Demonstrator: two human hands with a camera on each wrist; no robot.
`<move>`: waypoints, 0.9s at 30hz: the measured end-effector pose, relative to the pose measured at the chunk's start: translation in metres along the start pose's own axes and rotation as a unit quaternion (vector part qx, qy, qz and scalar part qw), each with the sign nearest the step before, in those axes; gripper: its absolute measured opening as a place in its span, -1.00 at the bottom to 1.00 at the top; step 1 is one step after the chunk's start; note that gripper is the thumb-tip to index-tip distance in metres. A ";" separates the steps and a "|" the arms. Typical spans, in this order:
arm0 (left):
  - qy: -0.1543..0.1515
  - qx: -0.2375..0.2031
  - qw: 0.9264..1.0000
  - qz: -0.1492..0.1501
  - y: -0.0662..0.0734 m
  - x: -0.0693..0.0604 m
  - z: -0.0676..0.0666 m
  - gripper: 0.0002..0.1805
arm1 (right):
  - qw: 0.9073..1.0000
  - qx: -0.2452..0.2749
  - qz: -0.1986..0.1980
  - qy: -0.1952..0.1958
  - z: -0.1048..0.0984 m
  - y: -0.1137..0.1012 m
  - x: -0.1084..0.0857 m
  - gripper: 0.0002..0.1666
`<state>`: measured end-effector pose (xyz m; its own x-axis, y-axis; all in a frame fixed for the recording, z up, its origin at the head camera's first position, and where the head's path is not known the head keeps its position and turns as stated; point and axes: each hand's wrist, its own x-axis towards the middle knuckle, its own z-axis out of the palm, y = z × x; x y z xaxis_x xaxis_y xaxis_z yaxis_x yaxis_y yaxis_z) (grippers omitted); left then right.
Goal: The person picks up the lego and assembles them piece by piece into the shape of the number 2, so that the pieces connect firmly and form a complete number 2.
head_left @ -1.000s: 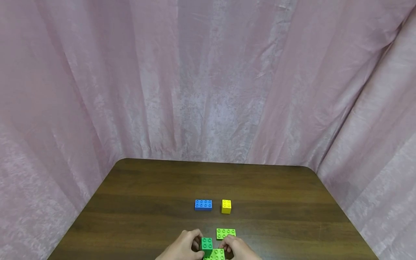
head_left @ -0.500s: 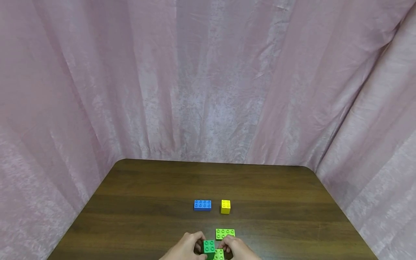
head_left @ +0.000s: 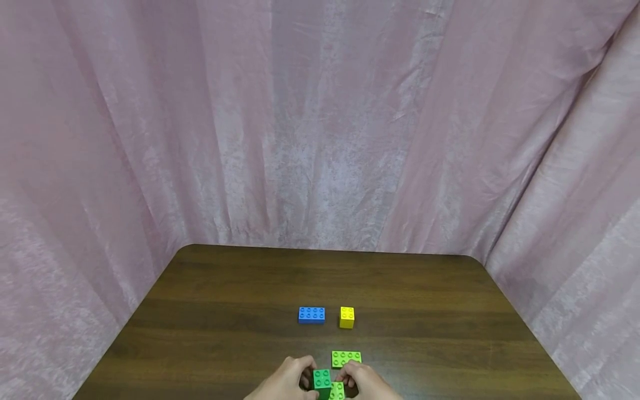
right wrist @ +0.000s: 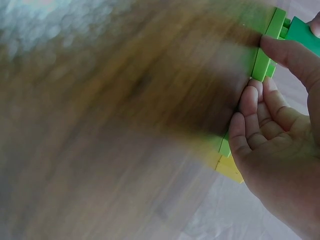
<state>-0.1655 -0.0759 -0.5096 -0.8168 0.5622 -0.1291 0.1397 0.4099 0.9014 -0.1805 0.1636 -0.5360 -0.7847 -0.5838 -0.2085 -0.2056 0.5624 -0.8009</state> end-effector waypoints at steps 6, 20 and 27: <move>-0.011 -0.010 1.000 0.002 0.000 0.001 -0.002 -0.81 | 1.000 0.002 0.014 -0.012 0.003 0.023 0.010 -0.60; -0.026 -0.008 1.000 0.000 0.000 0.000 -0.003 -0.82 | 1.000 0.009 -0.026 0.011 -0.003 -0.016 -0.006 -0.74; -0.051 -0.009 0.999 -0.009 -0.013 0.008 -0.004 -0.78 | 0.999 0.032 -0.032 0.008 -0.002 -0.012 -0.007 -0.76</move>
<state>-0.1767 -0.0797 -0.5205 -0.7576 0.6258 -0.1853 0.1155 0.4080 0.9057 -0.1739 0.1622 -0.5239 -0.7805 -0.6075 -0.1473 -0.2178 0.4852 -0.8468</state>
